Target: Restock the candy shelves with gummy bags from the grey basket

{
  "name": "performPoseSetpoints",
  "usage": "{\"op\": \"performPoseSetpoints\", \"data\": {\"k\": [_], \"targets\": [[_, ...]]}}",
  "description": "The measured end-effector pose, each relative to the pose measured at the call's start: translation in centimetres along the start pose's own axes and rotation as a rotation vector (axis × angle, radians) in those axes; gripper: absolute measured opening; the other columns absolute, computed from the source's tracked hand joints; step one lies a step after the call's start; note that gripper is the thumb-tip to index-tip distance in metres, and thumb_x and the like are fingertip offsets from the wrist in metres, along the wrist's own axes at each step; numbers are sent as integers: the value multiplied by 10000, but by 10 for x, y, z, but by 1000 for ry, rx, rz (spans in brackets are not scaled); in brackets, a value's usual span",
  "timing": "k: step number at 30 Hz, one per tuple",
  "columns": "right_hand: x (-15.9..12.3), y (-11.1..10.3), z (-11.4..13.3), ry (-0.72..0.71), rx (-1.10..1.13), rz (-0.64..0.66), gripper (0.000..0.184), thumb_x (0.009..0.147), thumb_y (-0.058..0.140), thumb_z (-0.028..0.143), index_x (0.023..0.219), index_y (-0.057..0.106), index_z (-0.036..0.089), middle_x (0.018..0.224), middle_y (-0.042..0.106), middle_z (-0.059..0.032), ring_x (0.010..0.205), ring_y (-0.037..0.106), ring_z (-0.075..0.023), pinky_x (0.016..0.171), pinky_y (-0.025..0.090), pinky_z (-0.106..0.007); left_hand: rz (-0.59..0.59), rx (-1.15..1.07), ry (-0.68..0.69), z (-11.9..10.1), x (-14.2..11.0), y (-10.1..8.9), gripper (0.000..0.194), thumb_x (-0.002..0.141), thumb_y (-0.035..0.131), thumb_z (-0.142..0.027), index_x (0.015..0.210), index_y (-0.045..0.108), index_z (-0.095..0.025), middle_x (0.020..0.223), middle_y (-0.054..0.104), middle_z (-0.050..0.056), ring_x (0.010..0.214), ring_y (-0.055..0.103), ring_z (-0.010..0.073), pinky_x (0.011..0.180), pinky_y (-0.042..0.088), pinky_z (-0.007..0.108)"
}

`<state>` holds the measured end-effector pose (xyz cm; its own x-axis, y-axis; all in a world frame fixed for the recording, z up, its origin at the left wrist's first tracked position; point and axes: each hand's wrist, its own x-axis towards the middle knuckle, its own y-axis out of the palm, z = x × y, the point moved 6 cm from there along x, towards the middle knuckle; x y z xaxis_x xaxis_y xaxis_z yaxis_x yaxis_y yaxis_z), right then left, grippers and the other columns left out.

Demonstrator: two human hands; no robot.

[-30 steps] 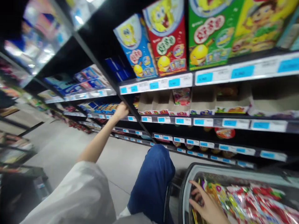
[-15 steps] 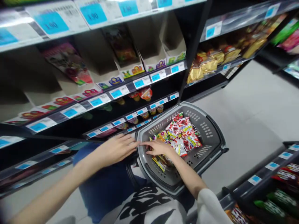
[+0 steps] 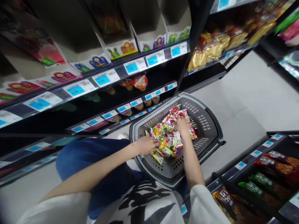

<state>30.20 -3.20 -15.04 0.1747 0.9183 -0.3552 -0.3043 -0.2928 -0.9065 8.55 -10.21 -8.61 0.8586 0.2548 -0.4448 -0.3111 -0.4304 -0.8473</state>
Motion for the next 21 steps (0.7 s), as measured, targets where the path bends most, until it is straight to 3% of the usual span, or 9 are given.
{"op": "performPoseSetpoints", "data": {"k": [4, 8, 12, 14, 18, 21], "targets": [[1, 32, 6, 81, -64, 87, 665, 873, 707, 326, 1434, 432, 98, 1398, 541, -230, 1288, 518, -354, 1034, 417, -431, -19, 3, -61, 3, 4, -7, 309, 950, 526, -190, 1225, 652, -127, 1136, 713, 167, 1118, 655, 294, 891, 489, 384], [3, 42, 15, 126, -110, 55, 809, 851, 724, 323, 1508, 312, 93, 1396, 535, -242, 1307, 502, -378, 1032, 412, -471, -8, -7, -178, 19, 6, -7, 319, 919, 523, -106, 1204, 666, -91, 1171, 702, 200, 1177, 627, 335, 923, 485, 437], [11, 53, 19, 53, -91, 147, 513, 846, 724, 377, 1269, 595, 118, 1103, 706, -173, 1076, 665, -308, 898, 482, -344, -34, -55, -170, 26, 4, -9, 307, 939, 518, -144, 1207, 665, -116, 1150, 712, 180, 1160, 648, 299, 915, 505, 409], [12, 59, 23, 3, -77, 179, 334, 851, 710, 379, 1092, 686, 148, 1082, 717, -163, 1047, 682, -289, 867, 487, -307, -47, -71, -177, 29, 2, -12, 302, 943, 516, -153, 1205, 664, -130, 1130, 718, 170, 1135, 664, 284, 899, 515, 395], [10, 61, 24, -5, -34, 145, 224, 879, 628, 295, 978, 718, 115, 1035, 712, -231, 1009, 697, -340, 849, 501, -369, -76, -87, -248, 40, 0, -21, 273, 918, 536, -116, 1148, 681, -139, 1054, 732, 173, 1115, 674, 304, 901, 522, 426], [9, 48, 24, -21, 58, 89, 224, 839, 620, 262, 982, 712, 115, 944, 718, -225, 963, 698, -383, 821, 505, -430, -142, -110, -304, 50, 0, -33, 282, 951, 499, -167, 1183, 653, -122, 1091, 718, 184, 1111, 674, 319, 879, 533, 422]]}}
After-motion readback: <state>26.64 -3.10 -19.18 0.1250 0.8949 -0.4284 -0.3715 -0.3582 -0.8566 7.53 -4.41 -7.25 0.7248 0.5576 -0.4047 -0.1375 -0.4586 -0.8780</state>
